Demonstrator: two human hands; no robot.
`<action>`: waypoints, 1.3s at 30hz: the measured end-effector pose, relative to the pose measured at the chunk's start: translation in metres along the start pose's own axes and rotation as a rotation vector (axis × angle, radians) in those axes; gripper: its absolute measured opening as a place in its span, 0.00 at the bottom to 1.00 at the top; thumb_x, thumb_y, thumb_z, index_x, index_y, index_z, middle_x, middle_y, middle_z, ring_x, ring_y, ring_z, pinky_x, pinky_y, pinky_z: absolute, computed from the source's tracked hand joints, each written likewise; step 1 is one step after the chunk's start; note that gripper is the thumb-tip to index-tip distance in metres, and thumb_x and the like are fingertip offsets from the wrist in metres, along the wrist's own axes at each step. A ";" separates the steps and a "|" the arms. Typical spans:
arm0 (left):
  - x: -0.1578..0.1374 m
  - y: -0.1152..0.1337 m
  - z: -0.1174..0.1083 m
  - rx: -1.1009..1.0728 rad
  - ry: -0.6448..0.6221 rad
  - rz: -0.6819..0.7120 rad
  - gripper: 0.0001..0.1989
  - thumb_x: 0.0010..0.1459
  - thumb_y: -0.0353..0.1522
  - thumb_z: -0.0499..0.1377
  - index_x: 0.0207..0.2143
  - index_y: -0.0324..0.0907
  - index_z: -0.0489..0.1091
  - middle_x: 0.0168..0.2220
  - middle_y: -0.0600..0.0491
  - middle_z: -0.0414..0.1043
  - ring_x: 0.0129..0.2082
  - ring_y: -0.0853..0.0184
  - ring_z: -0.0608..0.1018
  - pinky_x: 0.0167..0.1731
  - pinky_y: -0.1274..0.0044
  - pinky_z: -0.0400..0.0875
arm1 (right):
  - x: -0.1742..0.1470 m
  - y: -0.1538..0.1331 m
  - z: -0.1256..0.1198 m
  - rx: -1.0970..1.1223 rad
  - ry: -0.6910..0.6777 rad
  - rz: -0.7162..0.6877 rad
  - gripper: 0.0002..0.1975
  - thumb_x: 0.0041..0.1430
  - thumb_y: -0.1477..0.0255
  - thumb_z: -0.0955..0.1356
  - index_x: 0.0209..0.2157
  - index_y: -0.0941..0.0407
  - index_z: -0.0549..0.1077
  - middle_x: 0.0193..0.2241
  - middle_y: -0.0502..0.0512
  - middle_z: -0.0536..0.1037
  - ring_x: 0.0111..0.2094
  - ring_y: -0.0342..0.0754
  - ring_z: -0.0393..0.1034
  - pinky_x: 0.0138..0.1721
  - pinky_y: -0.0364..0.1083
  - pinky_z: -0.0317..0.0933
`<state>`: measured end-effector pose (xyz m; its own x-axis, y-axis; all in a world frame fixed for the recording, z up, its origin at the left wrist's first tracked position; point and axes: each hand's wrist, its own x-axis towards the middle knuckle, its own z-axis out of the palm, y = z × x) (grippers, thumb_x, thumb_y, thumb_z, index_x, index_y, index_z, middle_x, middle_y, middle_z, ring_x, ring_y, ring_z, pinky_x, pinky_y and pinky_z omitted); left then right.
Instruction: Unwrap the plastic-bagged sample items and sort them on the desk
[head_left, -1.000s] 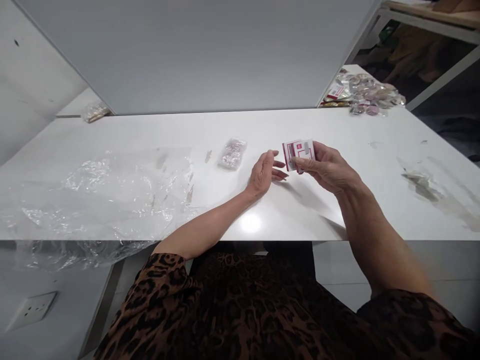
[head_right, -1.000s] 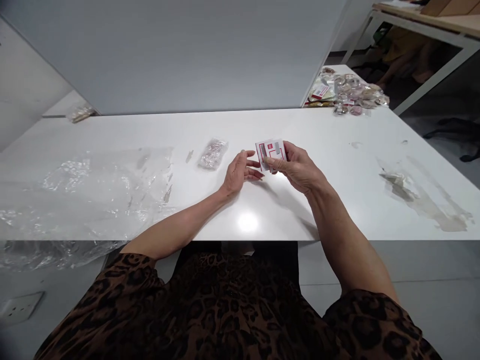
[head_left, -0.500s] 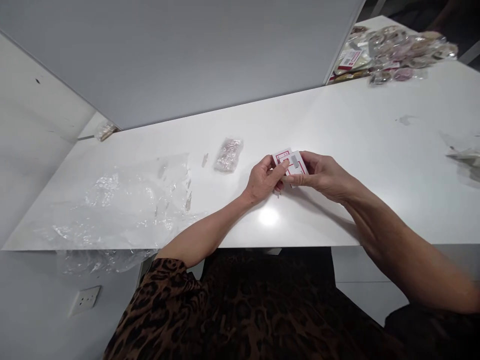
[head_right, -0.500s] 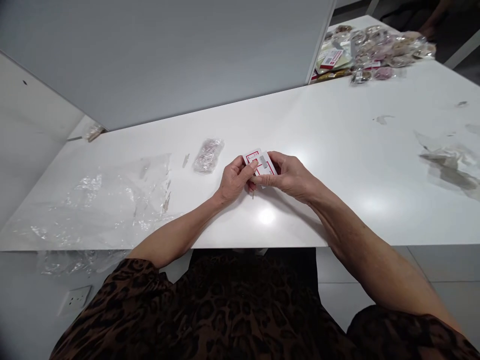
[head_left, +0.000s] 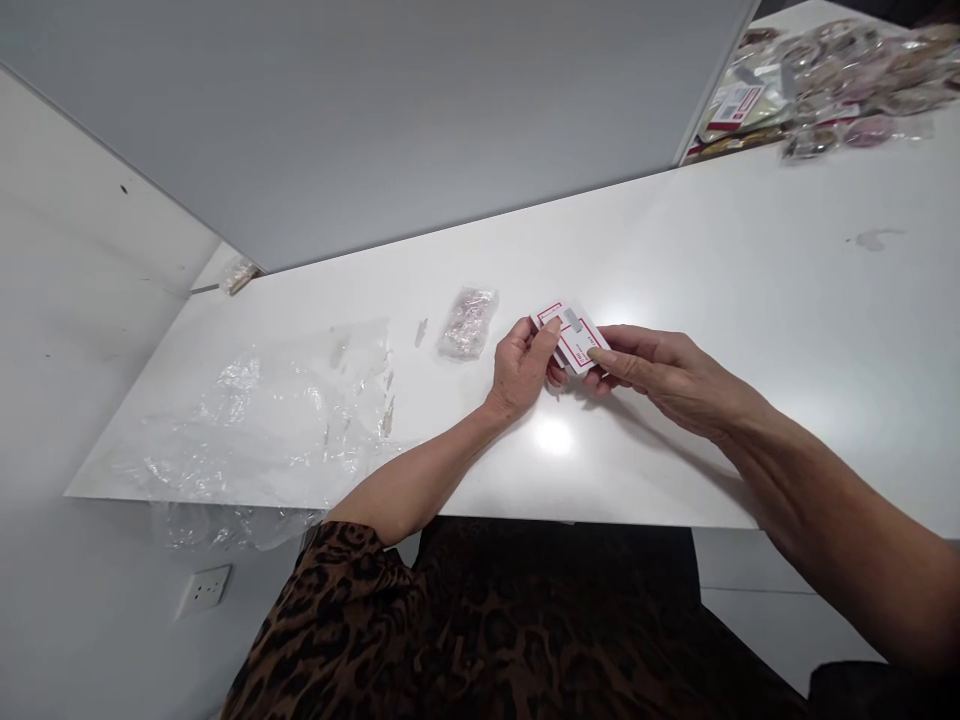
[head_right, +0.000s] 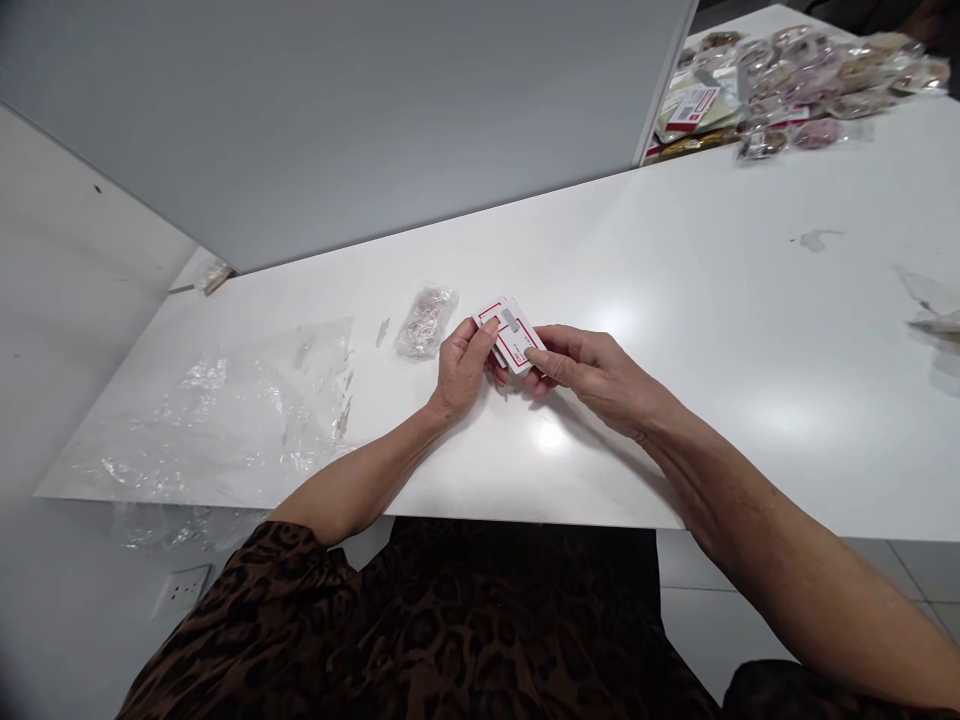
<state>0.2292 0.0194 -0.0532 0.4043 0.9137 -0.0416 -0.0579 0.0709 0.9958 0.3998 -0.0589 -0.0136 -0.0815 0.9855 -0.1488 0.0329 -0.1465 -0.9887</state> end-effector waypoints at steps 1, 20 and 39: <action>0.000 0.000 0.000 0.006 0.000 -0.011 0.27 0.62 0.59 0.61 0.39 0.44 0.67 0.24 0.59 0.74 0.18 0.74 0.73 0.20 0.78 0.71 | 0.000 0.001 0.000 0.009 0.007 0.007 0.26 0.57 0.44 0.75 0.43 0.52 0.82 0.42 0.60 0.80 0.41 0.52 0.72 0.44 0.53 0.72; 0.003 -0.003 -0.001 0.069 -0.073 -0.041 0.35 0.63 0.66 0.51 0.33 0.43 0.67 0.18 0.58 0.69 0.15 0.72 0.72 0.16 0.78 0.68 | 0.014 0.013 0.003 0.188 0.013 0.133 0.29 0.46 0.52 0.83 0.41 0.59 0.81 0.39 0.61 0.82 0.35 0.47 0.75 0.41 0.49 0.75; 0.002 -0.003 -0.001 0.053 -0.085 0.008 0.29 0.70 0.57 0.54 0.48 0.40 0.71 0.32 0.58 0.68 0.20 0.78 0.72 0.20 0.83 0.68 | 0.021 0.005 -0.143 0.310 0.684 0.166 0.07 0.61 0.83 0.77 0.32 0.61 0.78 0.36 0.61 0.79 0.33 0.40 0.76 0.38 0.37 0.73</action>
<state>0.2294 0.0209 -0.0566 0.4799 0.8769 -0.0286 -0.0140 0.0402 0.9991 0.5402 -0.0264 -0.0185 0.5379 0.7670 -0.3498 -0.2984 -0.2148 -0.9299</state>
